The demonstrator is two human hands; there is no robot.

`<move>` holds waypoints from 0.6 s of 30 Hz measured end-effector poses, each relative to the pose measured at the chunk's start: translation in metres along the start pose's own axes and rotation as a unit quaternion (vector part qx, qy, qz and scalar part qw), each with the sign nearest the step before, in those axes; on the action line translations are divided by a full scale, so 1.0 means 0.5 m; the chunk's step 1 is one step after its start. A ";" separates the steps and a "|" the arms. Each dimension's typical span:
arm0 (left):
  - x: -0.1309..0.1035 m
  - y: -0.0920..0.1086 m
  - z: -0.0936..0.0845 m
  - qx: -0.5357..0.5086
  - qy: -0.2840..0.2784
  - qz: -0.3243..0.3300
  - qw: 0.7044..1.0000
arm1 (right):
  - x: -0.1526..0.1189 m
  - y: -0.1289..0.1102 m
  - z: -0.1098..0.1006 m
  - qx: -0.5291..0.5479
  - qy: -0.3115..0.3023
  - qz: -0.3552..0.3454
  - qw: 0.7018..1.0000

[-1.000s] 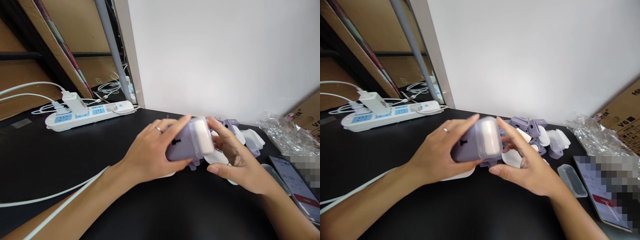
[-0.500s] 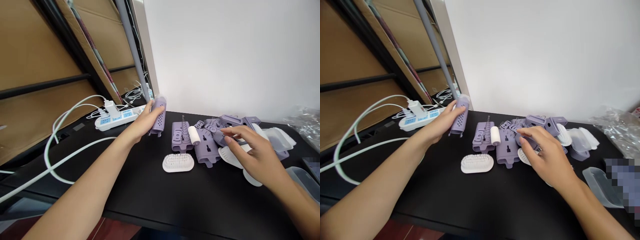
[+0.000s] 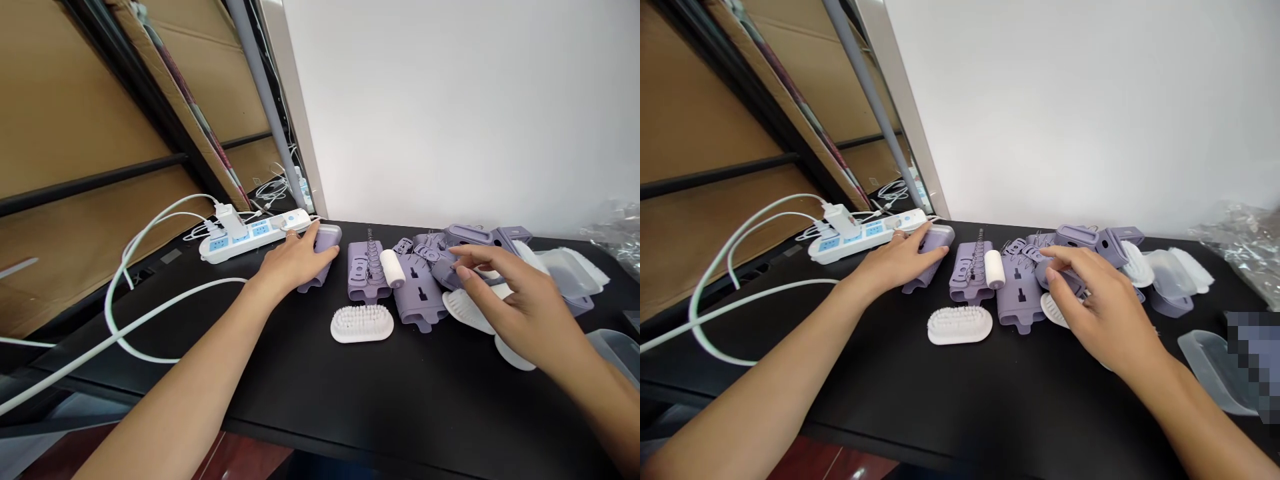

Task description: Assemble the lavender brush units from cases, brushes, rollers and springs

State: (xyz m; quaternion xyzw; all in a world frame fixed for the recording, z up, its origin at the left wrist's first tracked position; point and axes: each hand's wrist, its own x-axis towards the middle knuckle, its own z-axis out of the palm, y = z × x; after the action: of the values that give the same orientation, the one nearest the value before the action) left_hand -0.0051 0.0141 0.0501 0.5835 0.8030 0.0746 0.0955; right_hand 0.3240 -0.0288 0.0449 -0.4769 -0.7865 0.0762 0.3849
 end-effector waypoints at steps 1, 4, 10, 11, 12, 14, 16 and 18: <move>0.000 0.001 0.001 0.004 -0.007 -0.002 1.000 | 0.001 0.000 0.000 -0.002 -0.003 0.000 1.000; 0.001 0.000 0.005 0.003 -0.014 0.004 1.000 | 0.006 0.002 -0.001 -0.018 -0.009 0.002 1.000; 0.020 -0.015 0.011 -0.067 0.024 0.037 0.997 | 0.006 0.006 0.007 -0.058 -0.036 -0.044 0.997; 0.022 -0.017 0.010 -0.094 0.034 0.040 0.994 | 0.005 0.006 0.007 -0.066 -0.041 -0.054 0.996; 0.023 -0.019 0.008 -0.123 0.049 0.040 0.990 | 0.005 0.006 0.005 -0.076 -0.044 -0.059 0.994; 0.022 -0.018 0.002 -0.191 0.082 0.041 0.977 | 0.006 0.004 -0.005 -0.095 -0.047 -0.067 0.992; 0.016 -0.013 -0.006 -0.289 0.102 0.045 0.951 | 0.008 -0.002 -0.022 -0.101 -0.063 -0.082 0.990; 0.008 -0.003 -0.014 -0.428 0.096 0.054 0.897 | 0.007 -0.009 -0.042 -0.106 -0.093 -0.101 0.985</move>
State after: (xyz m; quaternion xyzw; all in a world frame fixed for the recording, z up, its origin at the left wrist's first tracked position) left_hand -0.0092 0.0173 0.0562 0.5191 0.6661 0.4713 0.2544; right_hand 0.3344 -0.0338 0.0636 -0.4236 -0.8668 -0.0031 0.2632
